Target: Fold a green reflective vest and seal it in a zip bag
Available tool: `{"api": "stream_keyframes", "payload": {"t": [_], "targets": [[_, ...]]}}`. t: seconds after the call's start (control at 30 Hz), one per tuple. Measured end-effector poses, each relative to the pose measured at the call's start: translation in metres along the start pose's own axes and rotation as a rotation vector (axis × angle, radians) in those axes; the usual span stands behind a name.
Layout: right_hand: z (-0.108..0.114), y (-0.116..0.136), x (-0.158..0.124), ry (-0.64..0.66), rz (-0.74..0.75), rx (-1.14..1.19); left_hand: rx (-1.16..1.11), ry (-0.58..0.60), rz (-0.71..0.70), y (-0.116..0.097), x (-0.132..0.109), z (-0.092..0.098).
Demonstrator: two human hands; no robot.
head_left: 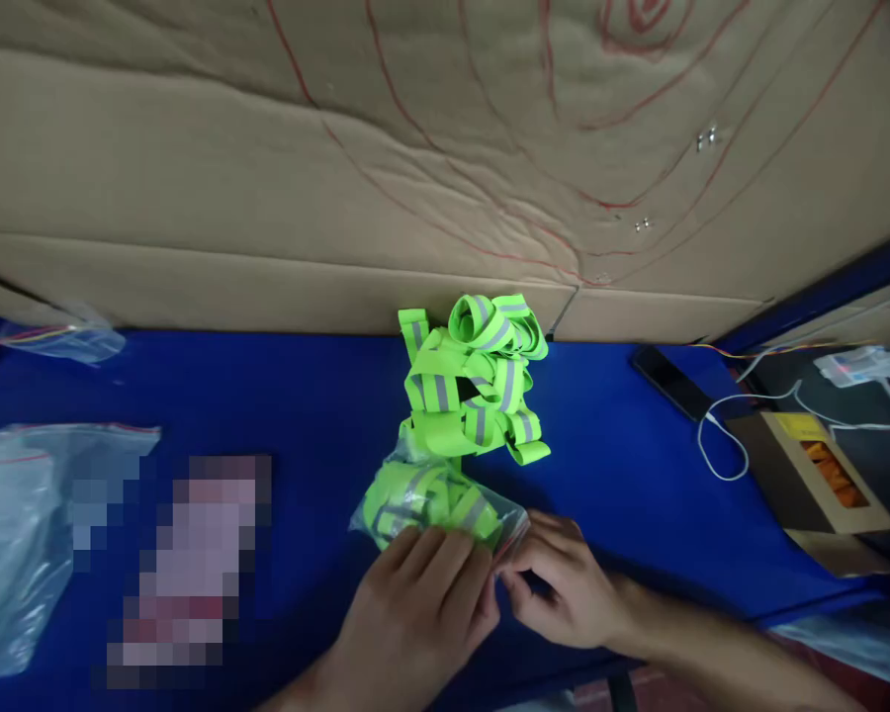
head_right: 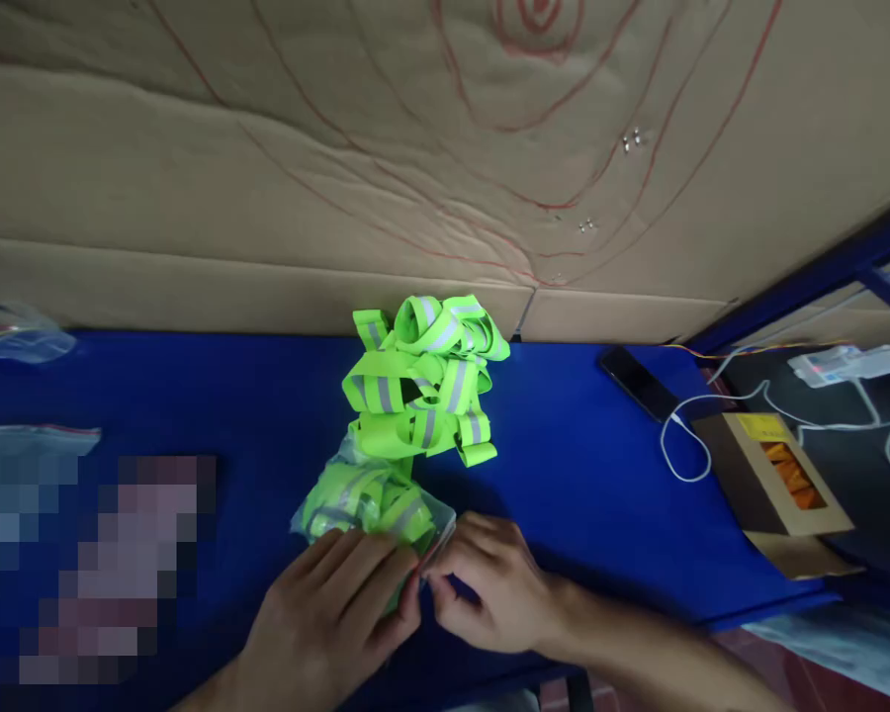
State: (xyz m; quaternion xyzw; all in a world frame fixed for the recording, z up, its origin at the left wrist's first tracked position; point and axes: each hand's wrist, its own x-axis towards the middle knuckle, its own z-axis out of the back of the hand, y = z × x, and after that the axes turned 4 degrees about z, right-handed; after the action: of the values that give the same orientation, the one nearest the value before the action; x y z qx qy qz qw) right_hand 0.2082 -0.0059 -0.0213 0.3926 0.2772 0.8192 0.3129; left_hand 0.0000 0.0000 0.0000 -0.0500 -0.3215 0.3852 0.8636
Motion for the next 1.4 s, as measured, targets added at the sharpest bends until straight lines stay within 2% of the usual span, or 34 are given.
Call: {"api": "stream_keyframes", "payload": {"t": [0.07, 0.17, 0.33, 0.43, 0.53, 0.63, 0.7, 0.8, 0.9, 1.0, 1.07, 1.27, 1.4], "targets": [[-0.001, 0.002, 0.0, 0.006, -0.006, -0.011, -0.077, 0.005, 0.029, 0.0, 0.0, -0.001], [-0.003, 0.006, 0.001, 0.014, -0.115, 0.058, -0.158, -0.007, 0.079, 0.0, 0.0, -0.004], [-0.005, 0.007, -0.001, -0.007, -0.258, 0.108, -0.143, -0.029, 0.122, 0.002, 0.002, -0.008], [-0.003, 0.003, -0.003, -0.027, -0.356, 0.113, -0.182, -0.082, 0.203, 0.009, 0.008, 0.003], [0.001, 0.001, -0.002, -0.045, -0.421, 0.116, -0.327, -0.1, 0.301, 0.017, 0.015, 0.018], [0.006, -0.001, 0.0, -0.077, -0.435, 0.078, -0.495, -0.088, 0.318, 0.019, 0.018, 0.026], [0.01, -0.003, 0.002, -0.086, -0.445, 0.032, -0.554, -0.094, 0.275, 0.018, 0.014, 0.024], [0.019, -0.009, 0.005, -0.109, -0.475, -0.047, -0.435, -0.067, 0.089, 0.014, 0.007, 0.015], [0.026, -0.015, 0.007, -0.115, -0.498, -0.095, -0.092, 0.077, -0.126, 0.015, 0.003, 0.003], [0.03, -0.018, 0.007, -0.068, -0.509, -0.161, 0.125, 0.23, -0.137, 0.024, 0.005, -0.006], [0.032, -0.019, 0.007, -0.021, -0.509, -0.189, 0.184, 0.274, -0.1, 0.031, 0.007, -0.008], [0.035, -0.015, 0.007, 0.067, -0.459, 0.052, 0.214, 0.175, -0.069, 0.036, 0.009, -0.005], [0.035, -0.014, 0.006, 0.018, -0.448, -0.023, 0.161, 0.085, -0.052, 0.036, 0.009, -0.006]]}}
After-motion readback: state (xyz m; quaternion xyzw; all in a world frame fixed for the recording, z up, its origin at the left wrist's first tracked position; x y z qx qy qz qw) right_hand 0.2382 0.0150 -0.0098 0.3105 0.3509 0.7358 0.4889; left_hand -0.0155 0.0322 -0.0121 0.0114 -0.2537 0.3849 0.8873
